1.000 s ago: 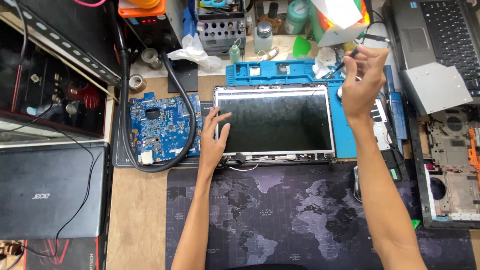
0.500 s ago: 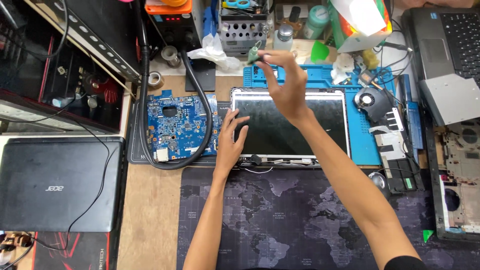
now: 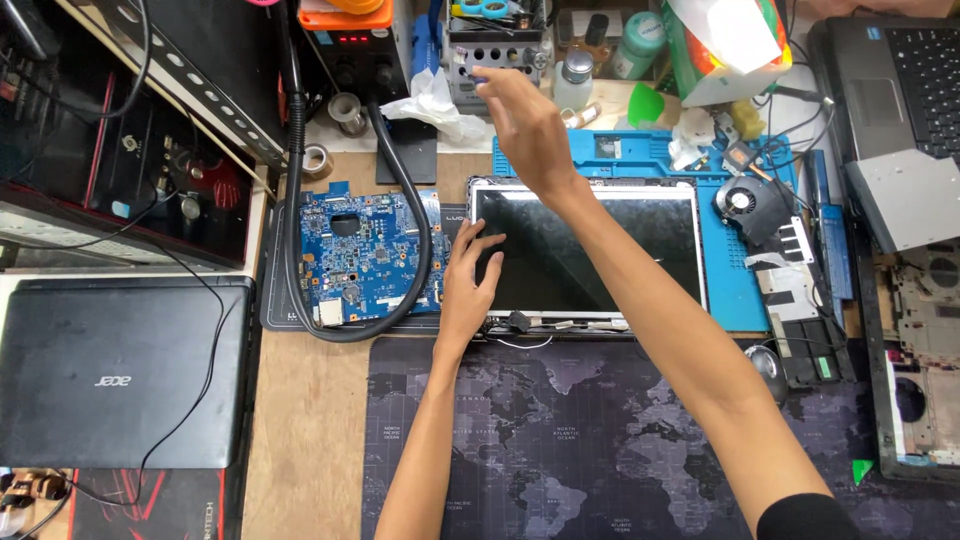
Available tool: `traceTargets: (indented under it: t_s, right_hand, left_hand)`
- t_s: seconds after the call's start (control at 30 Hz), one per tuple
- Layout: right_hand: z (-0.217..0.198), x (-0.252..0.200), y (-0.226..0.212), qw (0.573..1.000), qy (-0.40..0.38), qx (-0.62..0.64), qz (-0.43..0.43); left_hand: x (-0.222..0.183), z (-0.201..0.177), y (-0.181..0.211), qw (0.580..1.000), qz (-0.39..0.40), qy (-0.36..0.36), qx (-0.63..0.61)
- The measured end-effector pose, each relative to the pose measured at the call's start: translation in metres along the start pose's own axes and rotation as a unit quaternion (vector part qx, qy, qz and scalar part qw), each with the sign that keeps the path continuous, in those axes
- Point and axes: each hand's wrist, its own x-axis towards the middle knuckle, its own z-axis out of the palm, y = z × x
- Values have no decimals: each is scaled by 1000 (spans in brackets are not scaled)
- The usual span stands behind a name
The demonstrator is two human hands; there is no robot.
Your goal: Disassembling a laptop screen assembly by removing the bezel and disconnecting internal cables
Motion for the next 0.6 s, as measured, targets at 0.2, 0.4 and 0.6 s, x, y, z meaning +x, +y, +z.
traceTargets:
  t_s: [0.2, 0.4, 0.6]
  right_hand:
    - [-16, -18, -29, 999, -25, -4, 37]
    - [-46, -92, -44, 984, -80, -30, 156]
    - [-103, -139, -25, 952, -165, -66, 249]
  left_hand:
    - [-1, 0, 3, 1000, 6, 0, 9]
    - [-2, -2, 8, 998, 61, 28, 20]
    - [-12, -9, 21, 999, 28, 28, 11]
